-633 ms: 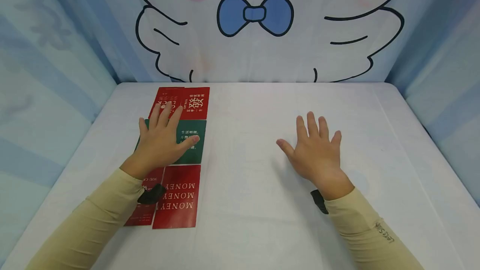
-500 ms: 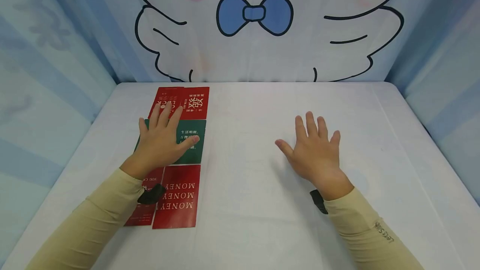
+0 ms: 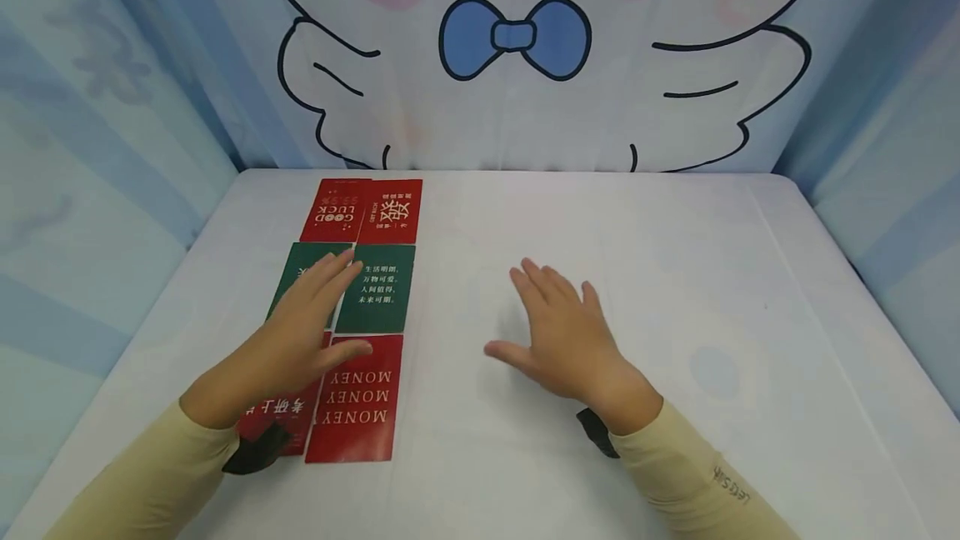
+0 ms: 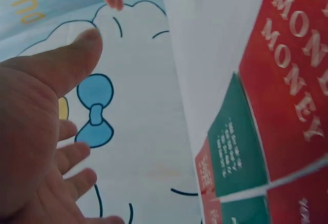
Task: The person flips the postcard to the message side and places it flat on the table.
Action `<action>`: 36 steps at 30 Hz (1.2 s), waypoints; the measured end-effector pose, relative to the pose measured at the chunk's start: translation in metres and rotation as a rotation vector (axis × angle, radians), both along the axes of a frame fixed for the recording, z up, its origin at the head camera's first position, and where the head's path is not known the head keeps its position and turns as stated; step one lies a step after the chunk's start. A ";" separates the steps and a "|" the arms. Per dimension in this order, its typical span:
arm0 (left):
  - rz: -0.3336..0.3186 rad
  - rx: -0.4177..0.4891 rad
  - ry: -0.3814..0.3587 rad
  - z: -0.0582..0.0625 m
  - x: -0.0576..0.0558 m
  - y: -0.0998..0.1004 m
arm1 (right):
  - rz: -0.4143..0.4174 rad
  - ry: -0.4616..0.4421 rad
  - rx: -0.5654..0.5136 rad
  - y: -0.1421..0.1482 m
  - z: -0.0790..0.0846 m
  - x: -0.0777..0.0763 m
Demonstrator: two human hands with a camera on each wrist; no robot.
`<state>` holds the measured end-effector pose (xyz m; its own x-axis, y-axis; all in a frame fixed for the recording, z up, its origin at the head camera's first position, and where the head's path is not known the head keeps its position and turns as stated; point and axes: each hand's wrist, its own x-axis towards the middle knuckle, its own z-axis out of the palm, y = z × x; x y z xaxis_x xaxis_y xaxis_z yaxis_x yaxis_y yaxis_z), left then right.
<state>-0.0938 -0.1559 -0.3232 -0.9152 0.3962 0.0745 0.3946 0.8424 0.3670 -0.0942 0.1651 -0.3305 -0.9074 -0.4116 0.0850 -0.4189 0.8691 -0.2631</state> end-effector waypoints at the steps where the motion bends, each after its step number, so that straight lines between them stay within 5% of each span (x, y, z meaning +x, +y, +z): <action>1: -0.011 0.003 -0.006 -0.001 0.006 -0.004 | 0.035 -0.003 -0.023 -0.005 -0.002 0.002; 9: 0.028 -0.014 -0.029 -0.012 0.050 -0.033 | 0.192 -0.055 -0.165 -0.042 -0.013 0.022; 14: 0.086 0.025 -0.139 -0.021 0.067 -0.040 | 0.256 -0.118 -0.231 -0.062 -0.022 0.033; 28: 0.142 -0.071 -0.247 -0.051 0.083 -0.035 | 0.313 -0.294 -0.012 -0.110 -0.036 0.039; 36: 0.141 -0.065 -0.246 -0.057 0.080 -0.039 | 0.307 -0.381 0.057 -0.123 -0.044 0.033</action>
<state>-0.0135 -0.1948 -0.3801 -0.9488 0.2608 -0.1783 0.1780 0.9075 0.3804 -0.0607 0.0417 -0.3747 -0.7060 -0.6589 -0.2598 -0.5410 0.7384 -0.4025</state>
